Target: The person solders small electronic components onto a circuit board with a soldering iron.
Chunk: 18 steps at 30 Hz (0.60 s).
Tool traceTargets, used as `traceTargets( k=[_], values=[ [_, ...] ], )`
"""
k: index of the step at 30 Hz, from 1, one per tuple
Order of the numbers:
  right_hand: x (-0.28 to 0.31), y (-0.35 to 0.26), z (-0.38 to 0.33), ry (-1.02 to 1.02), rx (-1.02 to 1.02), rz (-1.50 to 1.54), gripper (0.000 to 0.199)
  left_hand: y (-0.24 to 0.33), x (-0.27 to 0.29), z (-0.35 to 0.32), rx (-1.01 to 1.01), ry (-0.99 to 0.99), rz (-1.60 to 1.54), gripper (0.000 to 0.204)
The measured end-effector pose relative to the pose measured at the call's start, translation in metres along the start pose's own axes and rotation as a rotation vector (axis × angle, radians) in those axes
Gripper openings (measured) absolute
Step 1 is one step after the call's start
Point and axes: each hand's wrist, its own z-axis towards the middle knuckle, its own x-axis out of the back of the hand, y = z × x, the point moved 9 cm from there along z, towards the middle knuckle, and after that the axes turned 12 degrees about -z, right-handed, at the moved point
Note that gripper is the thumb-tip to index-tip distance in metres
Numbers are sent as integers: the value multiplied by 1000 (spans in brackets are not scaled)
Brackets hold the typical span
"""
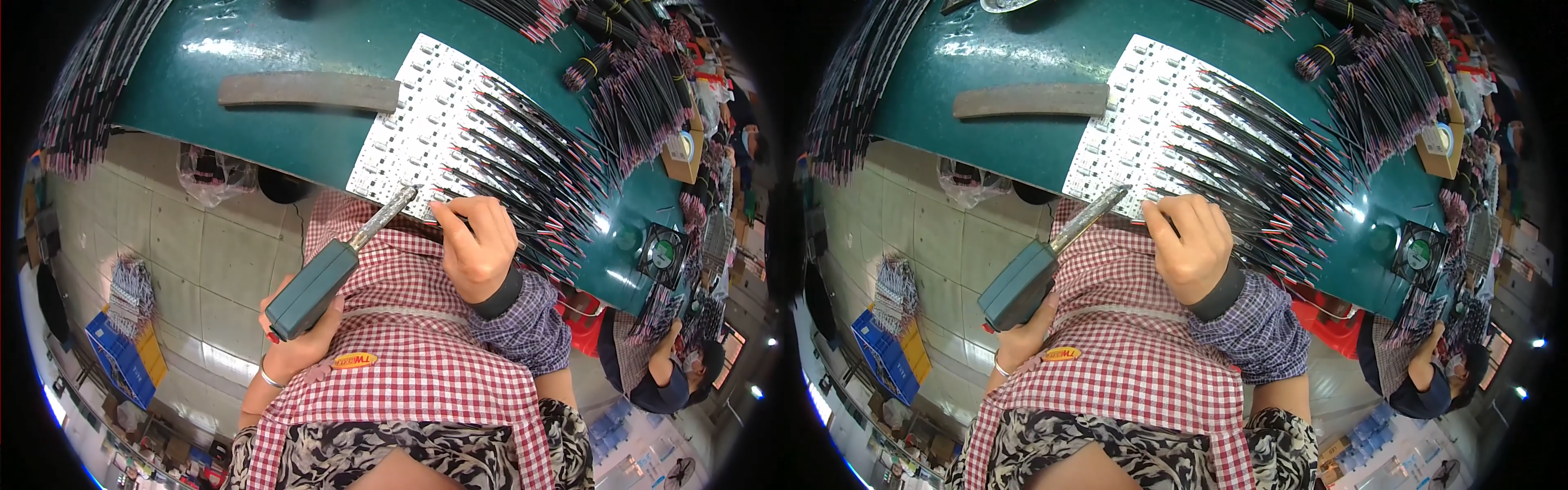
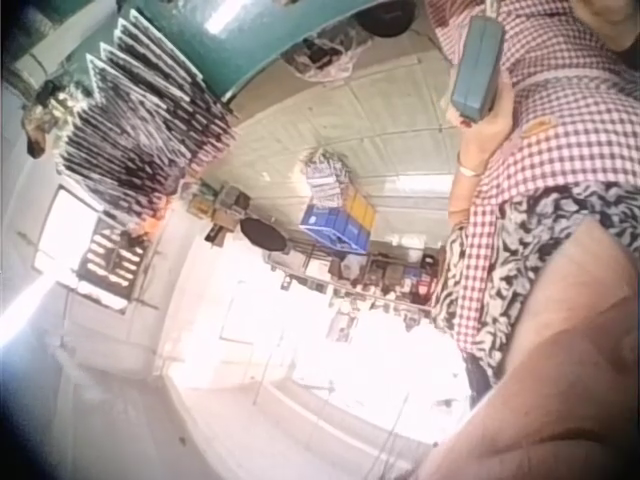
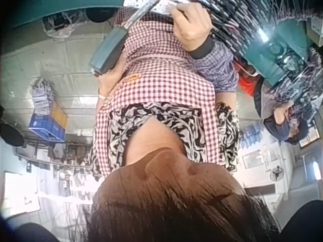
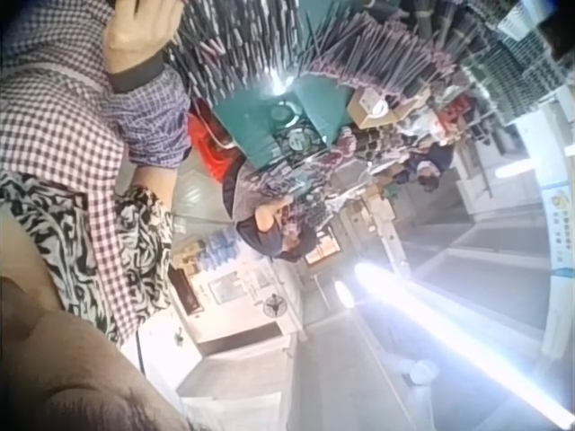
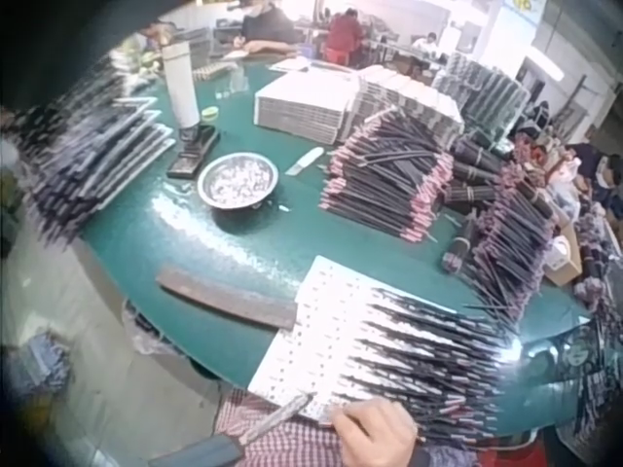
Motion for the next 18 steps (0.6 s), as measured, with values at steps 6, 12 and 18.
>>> traceTargets(
  k=[6, 12, 18],
  values=[
    [-2, -4, 0, 1, 29, -4, 32, 4, -3, 2, 10, -39, -20, 21],
    [-2, -6, -2, -2, 28, -5, 32, 15, -7, 8, -14, -95, 31, 20],
    [-2, -5, -1, 1, 9, 11, 35, 15, -9, 7, -17, -84, 4, 20]
  ],
)
